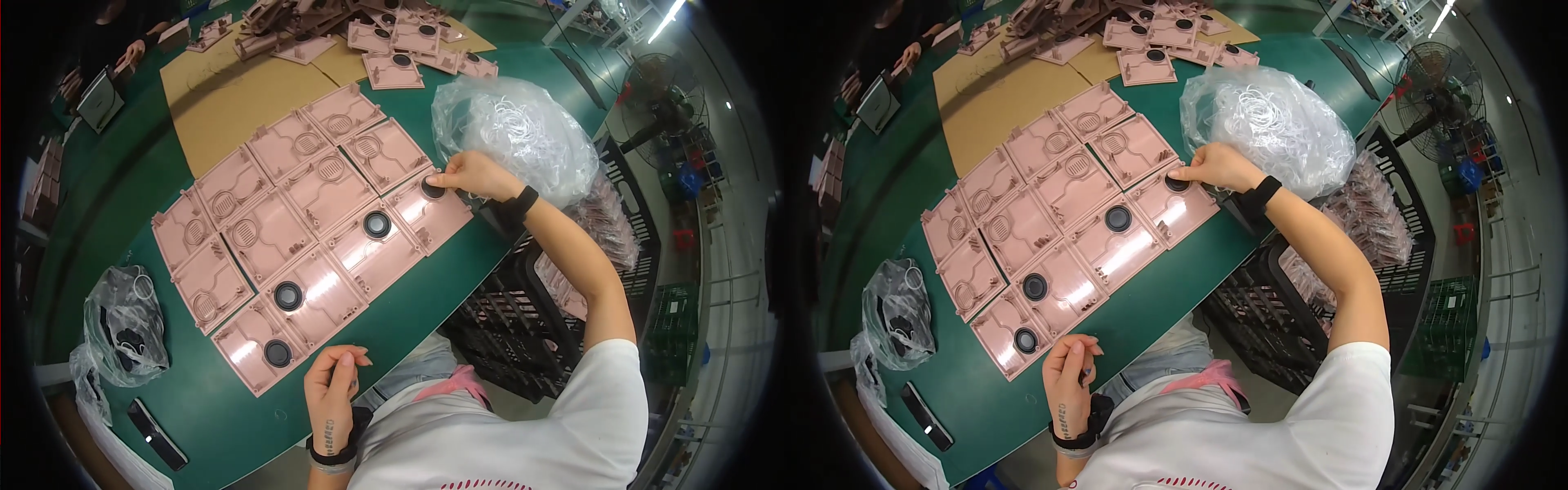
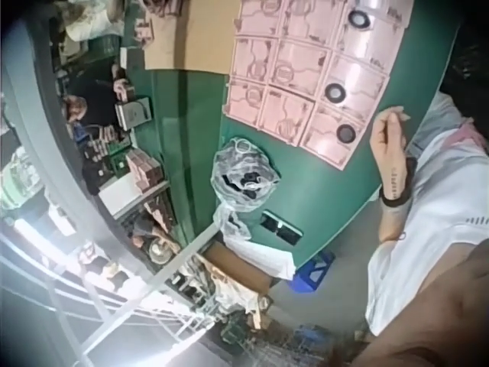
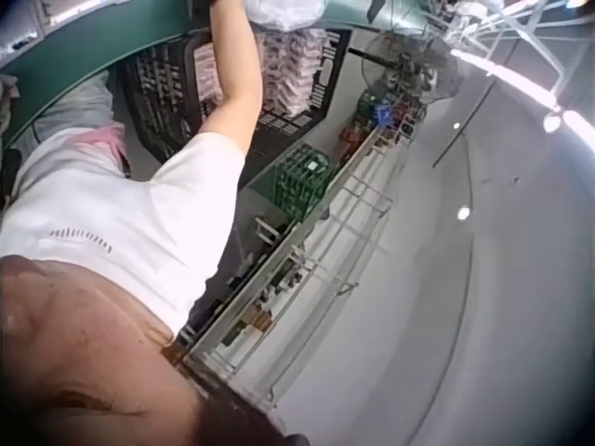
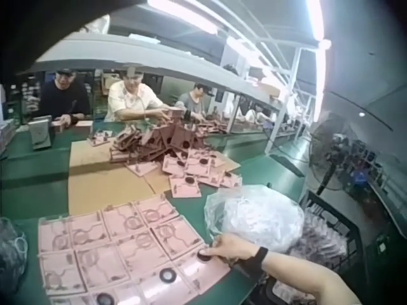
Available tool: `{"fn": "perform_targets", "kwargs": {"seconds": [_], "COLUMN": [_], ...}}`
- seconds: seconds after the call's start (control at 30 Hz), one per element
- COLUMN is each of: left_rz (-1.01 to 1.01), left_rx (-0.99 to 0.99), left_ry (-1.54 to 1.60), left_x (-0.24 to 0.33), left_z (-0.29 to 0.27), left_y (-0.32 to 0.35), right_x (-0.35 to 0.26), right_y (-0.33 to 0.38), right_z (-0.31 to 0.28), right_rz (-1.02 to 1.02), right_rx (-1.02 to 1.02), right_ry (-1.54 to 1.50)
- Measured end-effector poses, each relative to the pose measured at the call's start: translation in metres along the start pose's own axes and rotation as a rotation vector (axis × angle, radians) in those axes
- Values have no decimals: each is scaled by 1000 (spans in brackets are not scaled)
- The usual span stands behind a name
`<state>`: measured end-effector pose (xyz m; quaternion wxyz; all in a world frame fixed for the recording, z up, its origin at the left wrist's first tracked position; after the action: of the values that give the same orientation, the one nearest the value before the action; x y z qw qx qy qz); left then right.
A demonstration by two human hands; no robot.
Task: The person peels adhesive backings from small speaker components and presses them into circular recesses on pink plastic panels. After filling the panels, they stack them together and place the completed units into a large plastic crate.
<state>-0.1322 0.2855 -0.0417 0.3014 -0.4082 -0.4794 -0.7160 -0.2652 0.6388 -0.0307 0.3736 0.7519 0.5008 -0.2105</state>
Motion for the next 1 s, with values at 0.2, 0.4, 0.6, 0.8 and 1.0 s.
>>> {"fn": "perform_targets", "kwargs": {"seconds": [0.2,0.4,0.6,0.8,1.0], "left_rz": [-21,42,168,340,247], "left_rx": [2,-43,52,116,223], "left_ry": [405,687,602,484,710], "left_x": [-3,2,20,40,34], "left_z": [-6,-9,-8,10,-9], "left_y": [2,-6,-5,-7,-7], "right_x": [-4,-18,-107,-150,-123], "right_y": [-15,2,90,140,114], "right_z": [7,1,52,121,127], "right_rz": [-65,-130,-441,-307,-88], "right_rx": [66,124,-52,-618,-618], "right_ry": [164,215,-257,-338,-844]}}
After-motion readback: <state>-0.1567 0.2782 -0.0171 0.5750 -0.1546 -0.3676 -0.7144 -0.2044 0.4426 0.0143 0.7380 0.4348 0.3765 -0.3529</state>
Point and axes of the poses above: each hand's wrist, its own y-axis away from the middle knuckle, its own z-axis out of the palm, x = y × z, the point moved 5 cm from there along -y, towards the middle knuckle, and after that the axes turned 14 degrees about -y, right-handed, at the moved point
